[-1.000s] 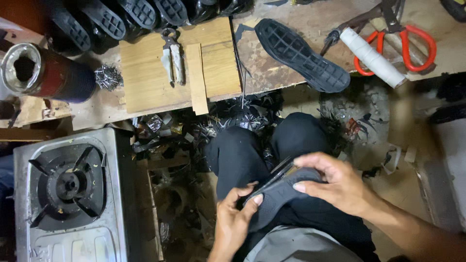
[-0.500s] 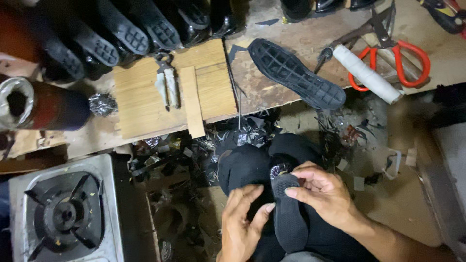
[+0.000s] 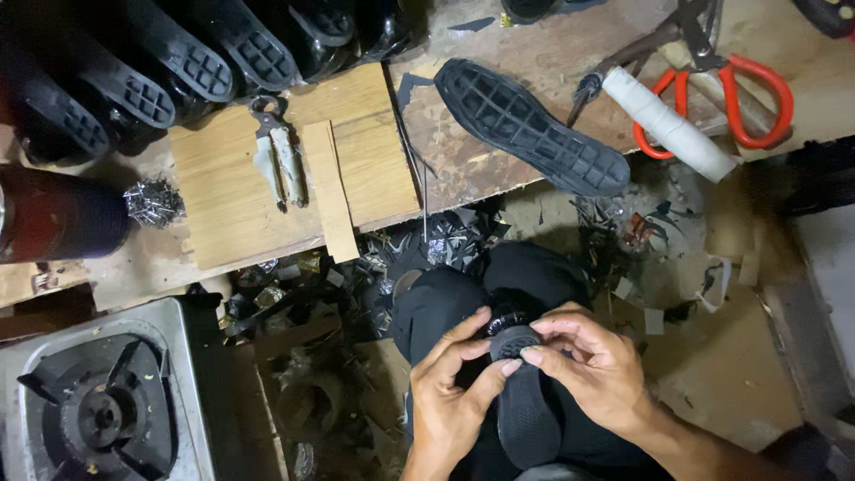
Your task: The person repeatedly hammers the heel of a black shoe to attach or secure a new sole. They pick up shoes from a shelf, hammer the heel area, inspect the fit, and place the shoe back on the shelf. The process is repeated for multiple shoes.
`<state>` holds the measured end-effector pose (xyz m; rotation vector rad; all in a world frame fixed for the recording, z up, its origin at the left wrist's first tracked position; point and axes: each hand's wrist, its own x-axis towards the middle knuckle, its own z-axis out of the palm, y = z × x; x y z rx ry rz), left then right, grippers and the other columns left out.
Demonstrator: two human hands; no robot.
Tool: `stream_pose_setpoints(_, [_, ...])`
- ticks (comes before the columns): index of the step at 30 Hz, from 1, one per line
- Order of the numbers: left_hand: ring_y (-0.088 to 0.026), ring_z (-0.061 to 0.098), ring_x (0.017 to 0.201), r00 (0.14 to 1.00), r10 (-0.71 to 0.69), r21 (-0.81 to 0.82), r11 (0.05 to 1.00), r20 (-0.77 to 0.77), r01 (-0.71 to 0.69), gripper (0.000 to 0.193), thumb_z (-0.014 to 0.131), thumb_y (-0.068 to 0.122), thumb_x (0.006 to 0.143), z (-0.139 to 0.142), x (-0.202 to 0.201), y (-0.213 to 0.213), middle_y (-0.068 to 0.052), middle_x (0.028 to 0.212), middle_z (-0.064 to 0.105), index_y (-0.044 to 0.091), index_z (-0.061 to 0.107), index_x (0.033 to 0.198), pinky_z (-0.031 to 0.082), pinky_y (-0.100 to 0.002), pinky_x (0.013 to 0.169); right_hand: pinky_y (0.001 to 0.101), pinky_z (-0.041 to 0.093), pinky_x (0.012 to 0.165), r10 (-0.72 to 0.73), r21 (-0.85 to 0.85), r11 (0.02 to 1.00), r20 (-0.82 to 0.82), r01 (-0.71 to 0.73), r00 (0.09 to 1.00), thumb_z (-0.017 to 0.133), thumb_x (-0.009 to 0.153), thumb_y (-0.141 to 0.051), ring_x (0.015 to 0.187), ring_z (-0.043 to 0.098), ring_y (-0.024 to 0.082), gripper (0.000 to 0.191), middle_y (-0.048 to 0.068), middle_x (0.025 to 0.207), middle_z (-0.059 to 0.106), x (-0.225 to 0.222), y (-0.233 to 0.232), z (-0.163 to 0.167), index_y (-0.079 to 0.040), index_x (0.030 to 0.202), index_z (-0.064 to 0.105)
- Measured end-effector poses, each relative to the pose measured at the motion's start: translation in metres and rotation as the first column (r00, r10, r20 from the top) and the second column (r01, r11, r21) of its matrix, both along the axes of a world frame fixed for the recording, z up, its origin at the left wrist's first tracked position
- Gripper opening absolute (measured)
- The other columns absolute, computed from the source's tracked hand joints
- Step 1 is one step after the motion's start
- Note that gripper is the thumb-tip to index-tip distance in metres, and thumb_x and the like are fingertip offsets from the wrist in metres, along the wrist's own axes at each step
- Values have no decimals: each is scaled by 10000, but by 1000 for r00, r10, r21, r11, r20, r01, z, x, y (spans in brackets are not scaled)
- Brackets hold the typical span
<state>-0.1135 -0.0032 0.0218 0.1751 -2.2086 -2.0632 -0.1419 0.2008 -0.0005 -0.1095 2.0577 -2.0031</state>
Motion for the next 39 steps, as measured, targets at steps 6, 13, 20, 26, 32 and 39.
stream_pose_setpoints(6, [-272,774,1116,1000,-22,-91,996,-11,21,266,888,73,777,0,-6,-1,-205,1220,755,-56,676,875,616,-338,908,224,566,722,-43,131,990,-54,50,998,774,850,17,851,661,71,277,63,1005,673,3,-2,-8,21,1111,683])
stream_pose_setpoints(13, [-290,784,1111,1000,-5,-8,1000,-3,5,336,900,74,779,1,-17,3,-199,1195,762,-23,580,808,624,-348,879,228,576,689,-96,118,990,128,81,987,749,851,16,779,679,69,244,43,937,717,-5,0,-7,21,1083,674])
stream_pose_setpoints(20, [-500,314,1469,932,-361,-597,754,-27,275,679,796,363,867,14,-32,-23,-295,1507,498,-44,591,1371,311,-568,1102,244,594,758,22,17,1000,122,-24,992,739,875,21,872,699,94,232,68,995,685,-13,8,-5,43,1096,671])
stream_pose_setpoints(26, [-435,300,1584,873,-479,-399,820,-89,410,644,727,419,913,9,-25,-26,-242,1494,555,-30,560,1344,138,-610,1291,249,591,766,105,0,994,-5,-105,994,763,857,17,906,679,105,273,87,1085,639,11,14,-3,40,1108,657])
stream_pose_setpoints(32, [-387,583,1375,881,-469,-12,883,-60,469,527,746,341,919,10,1,-26,-240,1502,529,-28,494,1197,461,-476,1160,264,571,780,148,-48,987,-69,-152,987,782,852,34,893,651,118,290,93,1073,632,31,11,1,30,1117,663])
stream_pose_setpoints(39, [-378,626,1345,923,-251,-145,965,-290,217,356,737,159,942,21,26,-17,-237,1417,614,-18,540,1180,484,-449,1151,261,563,773,173,-37,982,-191,-184,966,775,841,58,877,656,120,264,82,1030,663,31,-3,34,27,1085,679])
